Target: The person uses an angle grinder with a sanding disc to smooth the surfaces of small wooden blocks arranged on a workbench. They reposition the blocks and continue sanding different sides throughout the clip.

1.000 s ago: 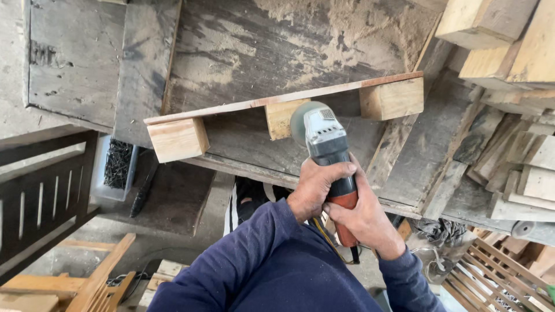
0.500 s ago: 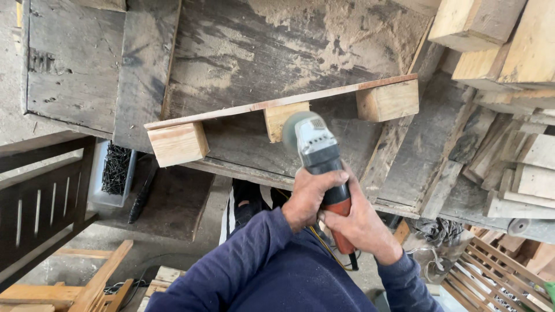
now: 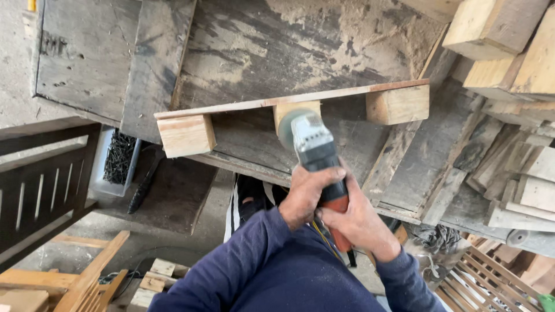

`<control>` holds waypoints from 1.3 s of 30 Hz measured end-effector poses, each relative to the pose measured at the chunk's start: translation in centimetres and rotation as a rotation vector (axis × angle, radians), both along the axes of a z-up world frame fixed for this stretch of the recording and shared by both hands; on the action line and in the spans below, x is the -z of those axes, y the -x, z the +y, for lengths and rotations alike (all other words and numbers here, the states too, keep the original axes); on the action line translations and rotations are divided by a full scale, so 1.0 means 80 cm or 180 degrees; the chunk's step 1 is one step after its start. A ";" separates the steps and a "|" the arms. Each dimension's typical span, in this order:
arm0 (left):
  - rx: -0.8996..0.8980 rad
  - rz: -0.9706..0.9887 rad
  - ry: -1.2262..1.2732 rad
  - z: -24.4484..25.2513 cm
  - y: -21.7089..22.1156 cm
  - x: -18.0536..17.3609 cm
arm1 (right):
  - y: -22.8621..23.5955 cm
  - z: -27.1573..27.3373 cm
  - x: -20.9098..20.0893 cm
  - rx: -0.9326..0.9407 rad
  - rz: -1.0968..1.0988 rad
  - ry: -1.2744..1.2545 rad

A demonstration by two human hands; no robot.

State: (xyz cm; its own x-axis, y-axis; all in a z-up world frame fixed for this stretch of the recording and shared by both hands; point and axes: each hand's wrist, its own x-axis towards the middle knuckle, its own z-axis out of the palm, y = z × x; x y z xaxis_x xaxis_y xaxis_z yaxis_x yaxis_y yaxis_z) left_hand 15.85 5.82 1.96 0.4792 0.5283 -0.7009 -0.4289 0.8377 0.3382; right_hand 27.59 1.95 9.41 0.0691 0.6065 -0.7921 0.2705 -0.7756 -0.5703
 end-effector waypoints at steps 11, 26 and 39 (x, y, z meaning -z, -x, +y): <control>-0.0235 0.0062 0.0028 -0.009 0.017 -0.002 | 0.012 0.004 0.001 -0.0154 0.0049 -0.0131; -0.0584 -0.0097 -0.0033 0.029 0.032 0.019 | 0.022 0.060 -0.004 -0.0706 -0.0053 -0.0578; -0.0268 -0.0348 -0.0019 0.019 -0.025 0.023 | -0.027 0.024 0.011 -0.0508 -0.0556 -0.0361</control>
State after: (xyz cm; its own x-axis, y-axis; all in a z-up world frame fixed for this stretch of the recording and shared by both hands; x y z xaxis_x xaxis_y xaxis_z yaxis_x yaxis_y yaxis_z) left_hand 17.87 7.35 0.10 0.5063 0.5738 -0.6437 -0.5320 0.7953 0.2905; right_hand 29.74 3.90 8.57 0.0952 0.7049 -0.7029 0.4862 -0.6491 -0.5850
